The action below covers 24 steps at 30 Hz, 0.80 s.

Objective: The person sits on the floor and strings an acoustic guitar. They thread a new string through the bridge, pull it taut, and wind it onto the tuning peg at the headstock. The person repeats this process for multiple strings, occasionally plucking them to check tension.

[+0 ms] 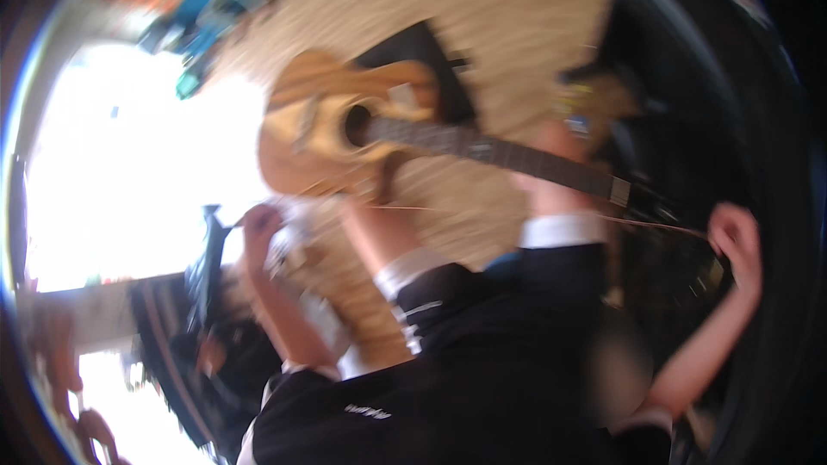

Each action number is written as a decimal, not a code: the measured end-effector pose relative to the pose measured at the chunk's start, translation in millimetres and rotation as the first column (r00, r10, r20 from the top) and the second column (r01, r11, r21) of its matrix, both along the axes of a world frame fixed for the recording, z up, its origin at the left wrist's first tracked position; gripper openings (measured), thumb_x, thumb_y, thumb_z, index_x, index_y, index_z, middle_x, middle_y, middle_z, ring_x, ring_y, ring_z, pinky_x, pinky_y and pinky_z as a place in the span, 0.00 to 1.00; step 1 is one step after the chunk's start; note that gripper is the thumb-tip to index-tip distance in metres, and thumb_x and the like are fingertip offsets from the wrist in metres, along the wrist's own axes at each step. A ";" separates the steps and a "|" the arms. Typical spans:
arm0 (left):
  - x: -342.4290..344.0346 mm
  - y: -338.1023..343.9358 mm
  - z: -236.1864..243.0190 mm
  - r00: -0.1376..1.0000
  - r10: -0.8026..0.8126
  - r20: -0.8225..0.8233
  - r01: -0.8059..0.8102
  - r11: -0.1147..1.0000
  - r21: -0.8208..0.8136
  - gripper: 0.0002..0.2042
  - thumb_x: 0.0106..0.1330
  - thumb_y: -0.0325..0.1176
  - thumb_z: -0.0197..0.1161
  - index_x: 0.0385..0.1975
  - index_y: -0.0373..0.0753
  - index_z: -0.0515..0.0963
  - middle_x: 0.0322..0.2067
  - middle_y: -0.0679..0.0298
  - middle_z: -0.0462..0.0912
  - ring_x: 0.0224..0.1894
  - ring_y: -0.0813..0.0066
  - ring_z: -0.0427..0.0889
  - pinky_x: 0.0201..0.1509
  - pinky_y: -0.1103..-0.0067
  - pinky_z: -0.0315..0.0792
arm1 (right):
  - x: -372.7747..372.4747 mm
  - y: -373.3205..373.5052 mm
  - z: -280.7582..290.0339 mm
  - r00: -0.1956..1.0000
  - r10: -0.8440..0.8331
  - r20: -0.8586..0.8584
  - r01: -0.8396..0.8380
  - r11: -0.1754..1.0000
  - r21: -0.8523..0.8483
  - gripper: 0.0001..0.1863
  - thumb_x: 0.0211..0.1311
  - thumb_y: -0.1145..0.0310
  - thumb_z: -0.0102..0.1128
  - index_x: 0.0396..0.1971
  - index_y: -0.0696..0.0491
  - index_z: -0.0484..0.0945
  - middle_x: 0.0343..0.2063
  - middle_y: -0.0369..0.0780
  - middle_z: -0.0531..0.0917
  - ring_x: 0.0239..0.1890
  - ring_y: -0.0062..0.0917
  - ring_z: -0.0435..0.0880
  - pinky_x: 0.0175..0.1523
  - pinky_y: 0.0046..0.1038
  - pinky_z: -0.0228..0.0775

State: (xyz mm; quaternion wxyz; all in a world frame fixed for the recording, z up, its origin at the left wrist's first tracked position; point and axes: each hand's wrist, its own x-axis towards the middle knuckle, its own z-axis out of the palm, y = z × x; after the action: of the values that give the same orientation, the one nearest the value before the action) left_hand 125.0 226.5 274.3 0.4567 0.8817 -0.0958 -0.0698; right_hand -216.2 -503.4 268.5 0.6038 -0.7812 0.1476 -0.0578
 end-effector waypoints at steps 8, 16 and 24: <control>18.1 -2.2 12.1 0.954 -0.263 0.146 0.277 0.957 -0.088 0.12 0.69 0.33 0.61 0.27 0.31 0.73 0.24 0.67 0.69 0.28 0.81 0.64 0.33 0.82 0.57 | 9.3 -38.4 145.7 0.955 0.292 -0.048 -0.296 0.935 -0.194 0.16 0.59 0.59 0.68 0.27 0.57 0.76 0.20 0.35 0.76 0.20 0.15 0.75 0.27 0.18 0.68; 28.0 -56.7 36.4 0.920 -0.357 0.163 0.381 0.912 -0.152 0.07 0.71 0.28 0.56 0.33 0.30 0.74 0.26 0.68 0.69 0.27 0.84 0.61 0.32 0.84 0.55 | -12.7 5.3 277.6 0.861 0.409 0.302 -0.352 0.908 -0.227 0.16 0.54 0.69 0.65 0.11 0.61 0.76 0.10 0.44 0.75 0.09 0.28 0.71 0.15 0.26 0.61; 25.5 -53.3 -23.2 0.875 -0.423 -0.237 0.399 0.906 -0.142 0.04 0.65 0.18 0.58 0.34 0.30 0.80 0.33 0.63 0.77 0.36 0.80 0.73 0.42 0.84 0.64 | 40.9 99.5 70.1 0.984 0.177 -0.039 -0.178 0.983 -0.043 0.04 0.63 0.79 0.58 0.36 0.61 0.81 0.29 0.37 0.83 0.29 0.17 0.82 0.39 0.19 0.76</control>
State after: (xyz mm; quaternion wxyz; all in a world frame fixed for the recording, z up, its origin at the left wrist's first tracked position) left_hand 150.5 173.2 251.2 0.4788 0.8028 -0.2225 -0.2770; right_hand -175.3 -403.9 338.6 0.5858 -0.8058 0.0865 0.0064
